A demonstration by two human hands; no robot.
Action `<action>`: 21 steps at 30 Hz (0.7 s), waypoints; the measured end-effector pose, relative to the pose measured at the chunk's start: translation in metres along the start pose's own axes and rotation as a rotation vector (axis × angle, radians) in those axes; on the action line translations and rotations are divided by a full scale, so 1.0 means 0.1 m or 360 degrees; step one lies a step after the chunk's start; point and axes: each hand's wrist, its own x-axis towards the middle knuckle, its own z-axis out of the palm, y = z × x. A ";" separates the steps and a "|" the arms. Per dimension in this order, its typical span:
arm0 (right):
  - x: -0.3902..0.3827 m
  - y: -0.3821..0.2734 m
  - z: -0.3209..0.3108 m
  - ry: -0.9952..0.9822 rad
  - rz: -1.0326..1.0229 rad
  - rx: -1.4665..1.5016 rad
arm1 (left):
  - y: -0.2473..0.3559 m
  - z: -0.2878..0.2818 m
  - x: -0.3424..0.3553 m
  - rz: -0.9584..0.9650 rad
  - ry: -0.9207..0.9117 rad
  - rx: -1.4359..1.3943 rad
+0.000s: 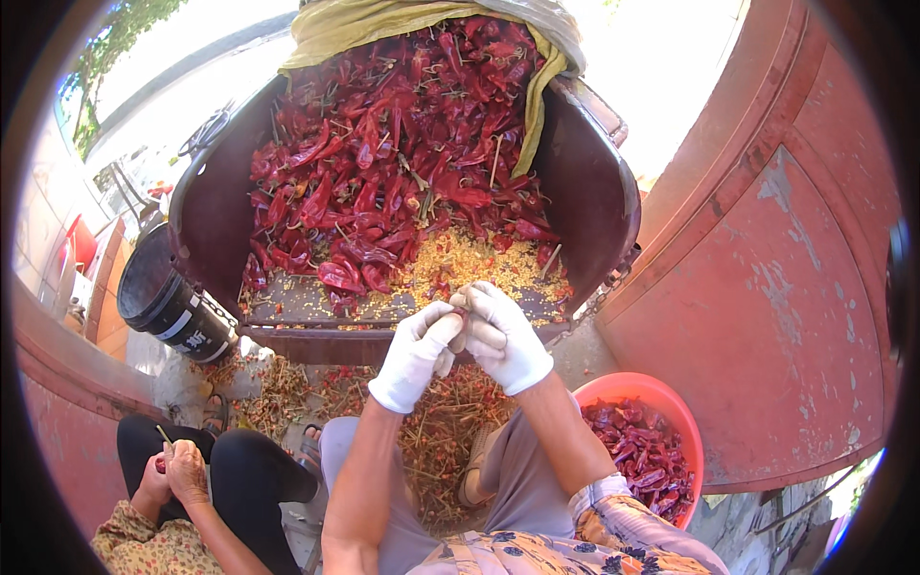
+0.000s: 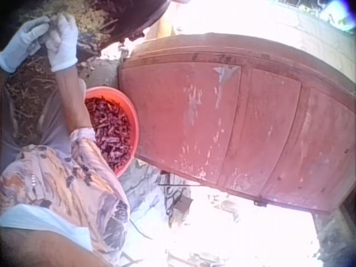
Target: The person, wearing gloves, sorts through a large pile of dried red peppers in a metal container, picking them up one by one, removing stems and debris, and placing them into a bucket.
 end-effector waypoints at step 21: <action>-0.34 -0.36 0.02 -0.0330 0.0373 -0.2129 | 0.04 -0.03 -0.04 0.0245 0.0131 -0.0138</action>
